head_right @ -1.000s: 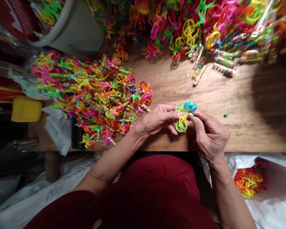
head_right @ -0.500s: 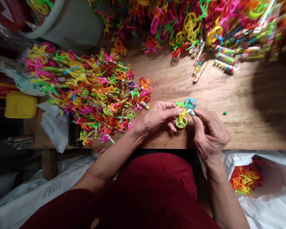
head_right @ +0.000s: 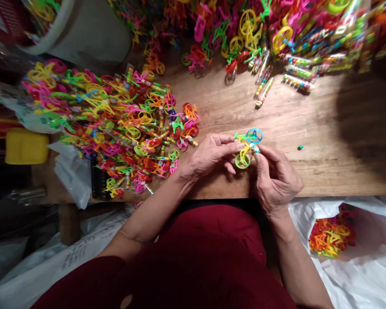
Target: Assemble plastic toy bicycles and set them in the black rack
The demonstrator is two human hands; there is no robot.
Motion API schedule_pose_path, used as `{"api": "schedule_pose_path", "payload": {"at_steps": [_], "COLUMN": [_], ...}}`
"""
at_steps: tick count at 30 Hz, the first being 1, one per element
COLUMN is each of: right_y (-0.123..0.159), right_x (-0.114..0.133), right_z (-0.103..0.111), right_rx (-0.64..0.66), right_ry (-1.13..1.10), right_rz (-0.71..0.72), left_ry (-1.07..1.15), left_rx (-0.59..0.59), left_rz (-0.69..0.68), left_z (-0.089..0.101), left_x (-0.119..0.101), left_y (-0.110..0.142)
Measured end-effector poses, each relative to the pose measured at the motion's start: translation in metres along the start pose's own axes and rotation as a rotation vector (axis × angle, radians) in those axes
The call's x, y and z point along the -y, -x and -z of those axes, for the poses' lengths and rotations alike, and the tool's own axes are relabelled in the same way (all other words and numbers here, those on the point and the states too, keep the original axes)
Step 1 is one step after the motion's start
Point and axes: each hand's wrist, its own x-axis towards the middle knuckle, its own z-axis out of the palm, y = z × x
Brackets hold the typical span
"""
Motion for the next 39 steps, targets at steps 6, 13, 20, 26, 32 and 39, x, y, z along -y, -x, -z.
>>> {"api": "schedule_pose_path", "payload": {"at_steps": [6, 13, 20, 26, 32, 39], "right_y": [0.0, -0.009, -0.019, -0.023, -0.026, -0.024], "right_x": [-0.004, -0.003, -0.006, -0.001, 0.007, 0.013], "right_z": [0.004, 0.01, 0.021, 0.021, 0.016, 0.013], "right_rx": [0.062, 0.131, 0.247, 0.303, 0.318, 0.318], "right_ry": [-0.006, -0.056, -0.071, -0.119, 0.004, 0.12], "right_rz": [0.13, 0.262, 0.269, 0.245, 0.351, 0.475], "left_ry": [-0.083, -0.123, -0.118, -0.119, -0.058, -0.131], "left_rx": [-0.02, 0.017, -0.051, -0.127, -0.138, -0.125], "left_rz": [0.015, -0.01, -0.085, -0.175, -0.185, -0.209], "left_z": [-0.001, 0.003, -0.005, -0.011, -0.008, -0.006], "left_x": [-0.006, -0.005, -0.003, -0.001, -0.002, -0.008], "left_y": [0.001, 0.001, 0.004, 0.015, 0.014, 0.012]}}
